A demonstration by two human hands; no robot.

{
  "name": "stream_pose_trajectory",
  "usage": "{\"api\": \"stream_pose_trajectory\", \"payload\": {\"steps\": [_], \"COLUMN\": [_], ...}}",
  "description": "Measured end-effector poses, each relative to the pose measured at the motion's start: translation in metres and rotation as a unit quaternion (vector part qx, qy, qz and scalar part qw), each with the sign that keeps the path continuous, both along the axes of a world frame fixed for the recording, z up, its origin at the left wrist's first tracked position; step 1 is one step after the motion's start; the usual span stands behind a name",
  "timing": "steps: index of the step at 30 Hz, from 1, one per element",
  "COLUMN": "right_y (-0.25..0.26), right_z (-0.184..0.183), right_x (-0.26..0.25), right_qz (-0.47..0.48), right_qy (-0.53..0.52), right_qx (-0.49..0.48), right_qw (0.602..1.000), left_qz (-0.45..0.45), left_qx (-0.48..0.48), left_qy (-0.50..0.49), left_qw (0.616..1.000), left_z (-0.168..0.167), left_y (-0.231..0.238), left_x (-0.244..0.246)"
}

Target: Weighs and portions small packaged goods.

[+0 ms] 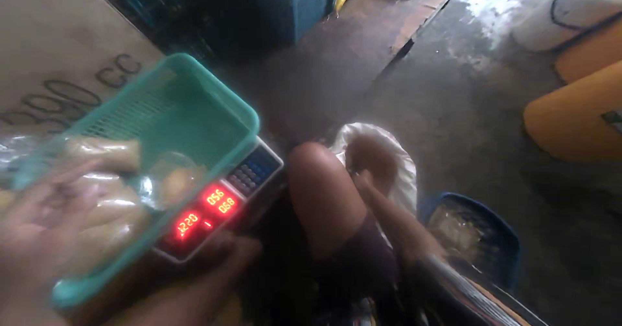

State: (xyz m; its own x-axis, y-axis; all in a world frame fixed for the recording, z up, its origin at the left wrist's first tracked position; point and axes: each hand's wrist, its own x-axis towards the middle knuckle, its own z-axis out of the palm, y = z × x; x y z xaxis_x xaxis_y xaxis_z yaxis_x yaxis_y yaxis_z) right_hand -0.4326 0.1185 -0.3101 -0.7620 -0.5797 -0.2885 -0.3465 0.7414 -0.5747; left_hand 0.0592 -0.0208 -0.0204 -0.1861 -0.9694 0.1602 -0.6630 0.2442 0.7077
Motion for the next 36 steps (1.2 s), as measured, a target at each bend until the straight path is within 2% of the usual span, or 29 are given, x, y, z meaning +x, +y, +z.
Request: {"api": "stream_pose_trajectory", "payload": {"steps": [1, 2, 3, 5, 13, 17, 18, 20, 21, 24, 26, 31, 36], "right_y": [0.001, 0.003, 0.002, 0.004, 0.045, 0.051, 0.052, 0.052, 0.052, 0.050, 0.046, 0.017, -0.017], "right_z": [-0.043, -0.053, -0.042, -0.021, -0.028, -0.018, -0.017, -0.013, -0.007, 0.027, 0.054, 0.157, 0.261], "right_x": [-0.007, -0.020, -0.031, -0.038, -0.033, -0.036, -0.039, -0.046, -0.050, -0.064, -0.073, -0.077, -0.048], "right_qz": [-0.021, -0.008, 0.006, -0.002, 0.011, 0.039, 0.043, 0.039, 0.045, 0.092, 0.128, 0.244, 0.379], "right_qy": [0.002, -0.068, -0.149, -0.212, -0.131, -0.083, -0.082, -0.068, -0.056, 0.023, 0.074, 0.194, 0.211], "right_qx": [-0.038, 0.001, 0.053, 0.069, -0.090, -0.118, -0.121, -0.132, -0.128, -0.113, -0.147, -0.207, -0.272], "right_qw": [0.999, 0.998, 0.987, 0.975, 0.987, 0.989, 0.988, 0.988, 0.989, 0.989, 0.978, 0.927, 0.859], "left_qz": [0.001, 0.005, 0.008, 0.017, 0.013, -0.074, -0.073, 0.010, 0.029, 0.036, 0.014, -0.005, -0.098], "left_qx": [0.005, 0.008, 0.010, 0.012, -0.006, -0.073, -0.068, -0.007, 0.015, 0.006, -0.019, -0.005, -0.026], "left_qy": [-0.005, -0.012, -0.014, -0.014, 0.022, 0.031, 0.026, 0.023, 0.010, -0.005, -0.008, -0.023, -0.041], "left_qw": [1.000, 1.000, 1.000, 1.000, 1.000, 0.994, 0.995, 1.000, 0.999, 0.999, 1.000, 1.000, 0.994], "left_z": [0.001, 0.003, 0.003, 0.002, -0.007, -0.028, -0.016, 0.024, 0.033, 0.019, 0.003, 0.025, 0.017], "left_y": [0.002, 0.005, 0.005, 0.006, 0.006, -0.007, -0.003, 0.019, 0.023, 0.020, 0.015, 0.024, 0.019], "left_x": [-0.001, -0.002, -0.002, -0.003, 0.009, 0.035, 0.023, -0.024, -0.032, -0.019, 0.000, -0.028, -0.026]}}
